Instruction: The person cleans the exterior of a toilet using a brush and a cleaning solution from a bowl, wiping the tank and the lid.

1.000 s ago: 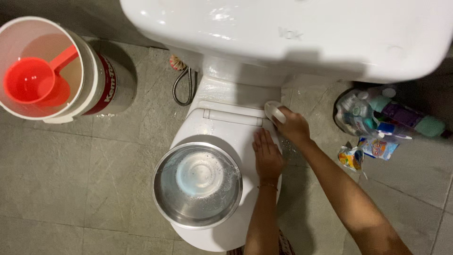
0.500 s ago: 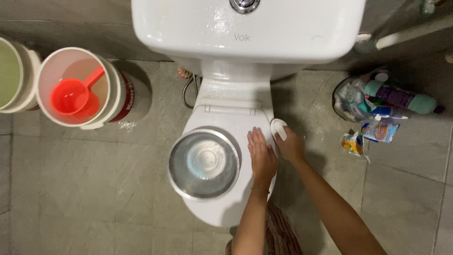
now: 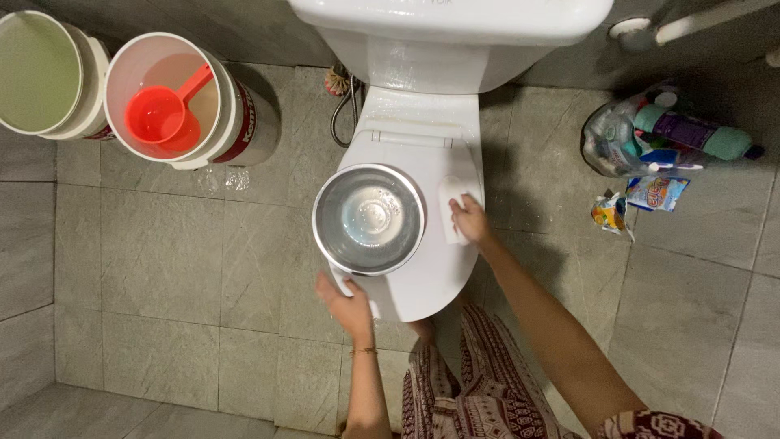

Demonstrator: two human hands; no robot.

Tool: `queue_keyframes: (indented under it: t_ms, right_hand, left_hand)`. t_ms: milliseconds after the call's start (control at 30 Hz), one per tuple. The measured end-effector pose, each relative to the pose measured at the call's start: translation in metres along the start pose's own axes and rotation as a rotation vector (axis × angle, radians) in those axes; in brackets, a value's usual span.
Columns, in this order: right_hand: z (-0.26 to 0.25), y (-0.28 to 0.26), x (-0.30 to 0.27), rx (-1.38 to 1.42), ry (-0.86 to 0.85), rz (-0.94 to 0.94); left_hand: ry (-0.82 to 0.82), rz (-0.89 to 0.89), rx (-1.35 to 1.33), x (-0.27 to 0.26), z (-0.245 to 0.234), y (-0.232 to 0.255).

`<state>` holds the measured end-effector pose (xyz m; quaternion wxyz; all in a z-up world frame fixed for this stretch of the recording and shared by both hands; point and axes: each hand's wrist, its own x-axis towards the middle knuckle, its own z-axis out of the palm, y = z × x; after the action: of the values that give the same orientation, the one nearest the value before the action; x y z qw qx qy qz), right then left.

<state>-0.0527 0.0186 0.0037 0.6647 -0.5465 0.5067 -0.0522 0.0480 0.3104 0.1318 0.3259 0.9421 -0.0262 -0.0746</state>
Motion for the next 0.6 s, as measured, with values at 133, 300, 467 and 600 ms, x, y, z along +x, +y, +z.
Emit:
queue_keyframes:
  t_ms: [133, 300, 467, 600]
  right_hand:
    - [0.031, -0.021, -0.034, -0.045, -0.117, 0.063]
    - [0.049, -0.018, -0.060, -0.128, -0.078, 0.071]
    - [0.043, -0.005, -0.068, -0.284, 0.092, -0.038]
    - [0.033, 0.006, -0.067, -0.408, 0.139, 0.006]
  left_hand:
    - [-0.063, -0.337, -0.184, 0.010, 0.016, -0.045]
    - [-0.158, -0.366, -0.319, 0.012, 0.069, -0.093]
    - [-0.173, -0.333, -0.612, 0.018, 0.082, -0.099]
    - [-0.320, -0.659, -0.664, 0.022, 0.065, -0.079]
